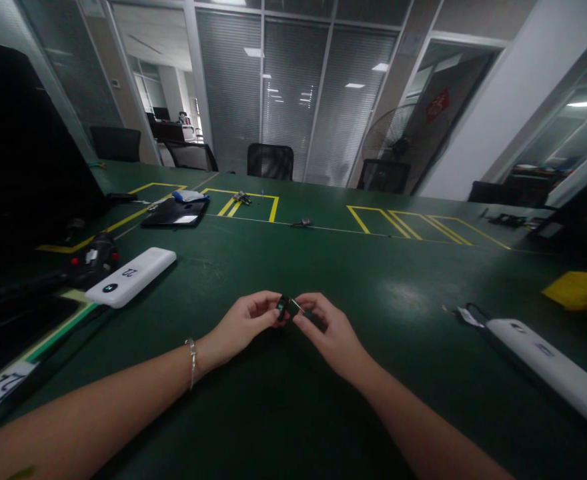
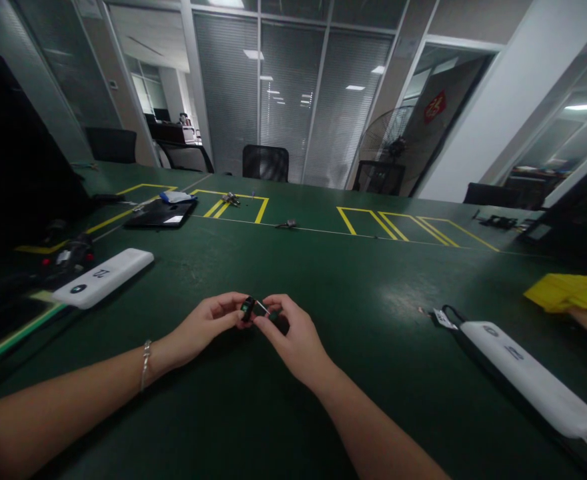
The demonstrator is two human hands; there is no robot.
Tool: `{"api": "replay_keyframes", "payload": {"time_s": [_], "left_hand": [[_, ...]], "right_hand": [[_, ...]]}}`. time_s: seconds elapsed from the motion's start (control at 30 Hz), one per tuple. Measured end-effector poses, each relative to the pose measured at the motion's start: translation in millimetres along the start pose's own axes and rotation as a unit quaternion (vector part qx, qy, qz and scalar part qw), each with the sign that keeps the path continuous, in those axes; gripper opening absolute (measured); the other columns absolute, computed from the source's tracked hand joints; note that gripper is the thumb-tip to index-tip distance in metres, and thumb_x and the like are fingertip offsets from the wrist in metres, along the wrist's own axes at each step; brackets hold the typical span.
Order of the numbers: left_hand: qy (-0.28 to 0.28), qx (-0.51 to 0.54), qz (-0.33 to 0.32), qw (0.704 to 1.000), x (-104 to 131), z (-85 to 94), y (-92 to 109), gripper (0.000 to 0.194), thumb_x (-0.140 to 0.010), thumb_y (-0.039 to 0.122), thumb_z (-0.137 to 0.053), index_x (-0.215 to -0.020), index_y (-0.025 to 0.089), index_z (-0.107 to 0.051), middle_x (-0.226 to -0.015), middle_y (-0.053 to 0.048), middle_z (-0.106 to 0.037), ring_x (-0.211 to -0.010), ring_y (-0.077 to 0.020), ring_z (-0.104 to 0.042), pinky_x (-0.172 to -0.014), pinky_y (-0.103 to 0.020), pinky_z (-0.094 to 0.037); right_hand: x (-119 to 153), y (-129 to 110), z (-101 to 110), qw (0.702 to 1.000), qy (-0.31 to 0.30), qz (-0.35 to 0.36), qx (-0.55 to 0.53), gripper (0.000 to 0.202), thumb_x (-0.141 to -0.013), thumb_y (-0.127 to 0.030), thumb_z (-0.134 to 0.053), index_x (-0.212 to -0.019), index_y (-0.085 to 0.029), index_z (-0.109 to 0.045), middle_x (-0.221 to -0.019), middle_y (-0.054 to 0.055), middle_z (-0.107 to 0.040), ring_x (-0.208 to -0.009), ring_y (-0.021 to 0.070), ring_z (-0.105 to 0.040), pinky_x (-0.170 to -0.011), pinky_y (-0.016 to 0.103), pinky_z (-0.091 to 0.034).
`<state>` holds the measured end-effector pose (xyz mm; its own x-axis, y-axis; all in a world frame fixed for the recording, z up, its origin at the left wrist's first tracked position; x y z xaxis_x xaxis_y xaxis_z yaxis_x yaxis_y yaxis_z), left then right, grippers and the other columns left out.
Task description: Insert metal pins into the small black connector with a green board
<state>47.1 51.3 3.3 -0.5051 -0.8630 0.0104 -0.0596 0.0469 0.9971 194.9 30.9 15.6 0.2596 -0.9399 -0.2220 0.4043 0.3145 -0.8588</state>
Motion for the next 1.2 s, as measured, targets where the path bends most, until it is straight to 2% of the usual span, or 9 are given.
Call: {"api": "replay_keyframes", "payload": {"time_s": [0.07,0.13,0.27,0.5,0.63,0.7,0.8,0.9,1.2], "left_hand": [[0.005,0.0,0.002,1.0,0,2.2,1,0.029,-0.087,0.021,-0.059,-0.115,0.017,-0.062,-0.108,-0.007,-0.066,-0.094,-0.0184,-0.06,-0.086,-0.034,-0.046],[0.008,-0.013,0.005,1.0,1,3.4,2,0.031,-0.088,0.021,-0.058,-0.119,0.019,-0.061,-0.113,-0.007,-0.064,-0.099,-0.019,-0.059,-0.088,-0.035,-0.045],[0.011,-0.06,-0.008,0.998,4,3.2,8,0.033,-0.089,0.02,-0.056,-0.122,0.02,-0.059,-0.098,-0.003,-0.064,-0.092,-0.0181,-0.059,-0.085,-0.035,-0.046],[-0.007,-0.141,-0.025,0.99,5,2.5,14,0.029,-0.093,0.024,-0.049,-0.117,0.019,-0.064,-0.104,-0.005,-0.058,-0.086,-0.0166,-0.058,-0.081,-0.033,-0.047],[-0.025,-0.165,-0.055,0.984,4,0.6,16,0.029,-0.089,0.024,-0.057,-0.117,0.022,-0.064,-0.111,-0.006,-0.057,-0.098,-0.0198,-0.058,-0.086,-0.034,-0.047],[-0.022,-0.157,-0.048,0.986,3,1.2,13,0.029,-0.088,0.023,-0.059,-0.117,0.021,-0.064,-0.11,-0.006,-0.059,-0.096,-0.0196,-0.059,-0.085,-0.034,-0.048],[-0.008,-0.124,-0.017,0.992,3,3.6,6,0.029,-0.089,0.024,-0.057,-0.117,0.02,-0.062,-0.096,-0.004,-0.065,-0.085,-0.018,-0.062,-0.081,-0.034,-0.049],[0.01,-0.107,-0.019,0.994,2,6.2,5,0.027,-0.089,0.024,-0.057,-0.115,0.02,-0.063,-0.087,-0.003,-0.067,-0.082,-0.0174,-0.062,-0.08,-0.033,-0.049],[0.008,-0.111,-0.032,0.993,1,8.5,4,0.025,-0.089,0.024,-0.059,-0.112,0.022,-0.066,-0.102,-0.004,-0.064,-0.088,-0.0173,-0.061,-0.081,-0.032,-0.049]], "right_hand": [[1,-3,0,1.0,-0.015,0.005,0.018,0.018,-0.097,-0.033,-0.047,-0.102,-0.02,-0.059,-0.091,0.003,-0.063,-0.082,0.0174,-0.061,-0.069,0.03,-0.049],[1,-6,1,0.999,-0.023,0.008,0.042,0.023,-0.099,-0.032,-0.042,-0.094,-0.02,-0.061,-0.083,0.002,-0.062,-0.073,0.0158,-0.059,-0.063,0.028,-0.047],[1,-8,3,0.997,-0.021,0.019,0.068,0.021,-0.097,-0.028,-0.046,-0.085,-0.02,-0.062,-0.078,0.0,-0.06,-0.07,0.0157,-0.057,-0.062,0.028,-0.044],[0,-10,1,0.99,-0.029,0.034,0.132,0.016,-0.094,-0.024,-0.051,-0.091,-0.022,-0.067,-0.085,0.002,-0.064,-0.077,0.0176,-0.06,-0.067,0.03,-0.046],[1,-11,-1,0.987,-0.03,0.042,0.153,0.016,-0.093,-0.023,-0.052,-0.09,-0.021,-0.067,-0.084,0.002,-0.064,-0.076,0.0171,-0.059,-0.069,0.03,-0.046],[1,-12,-1,0.986,-0.028,0.046,0.158,0.015,-0.093,-0.023,-0.053,-0.09,-0.022,-0.068,-0.084,0.002,-0.063,-0.077,0.0169,-0.059,-0.07,0.03,-0.046],[1,-14,1,0.985,-0.019,0.051,0.164,0.015,-0.093,-0.022,-0.053,-0.092,-0.022,-0.068,-0.086,0.002,-0.063,-0.078,0.017,-0.059,-0.069,0.029,-0.046],[1,-15,5,0.983,-0.002,0.059,0.176,0.014,-0.092,-0.02,-0.054,-0.093,-0.022,-0.068,-0.087,0.003,-0.063,-0.08,0.0177,-0.058,-0.07,0.03,-0.046],[2,-15,7,0.975,0.011,0.059,0.214,0.014,-0.091,-0.019,-0.055,-0.093,-0.022,-0.069,-0.087,0.003,-0.062,-0.08,0.0183,-0.058,-0.069,0.031,-0.046]]}}
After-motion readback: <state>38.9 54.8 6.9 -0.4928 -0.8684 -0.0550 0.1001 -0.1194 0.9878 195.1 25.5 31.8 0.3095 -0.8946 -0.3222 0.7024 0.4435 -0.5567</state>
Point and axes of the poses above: each hand's wrist, its own x-axis away from the middle knuckle, its own z-axis out of the back of the hand, y = z × x, the point moved 7 cm from there along -x, towards the middle knuckle
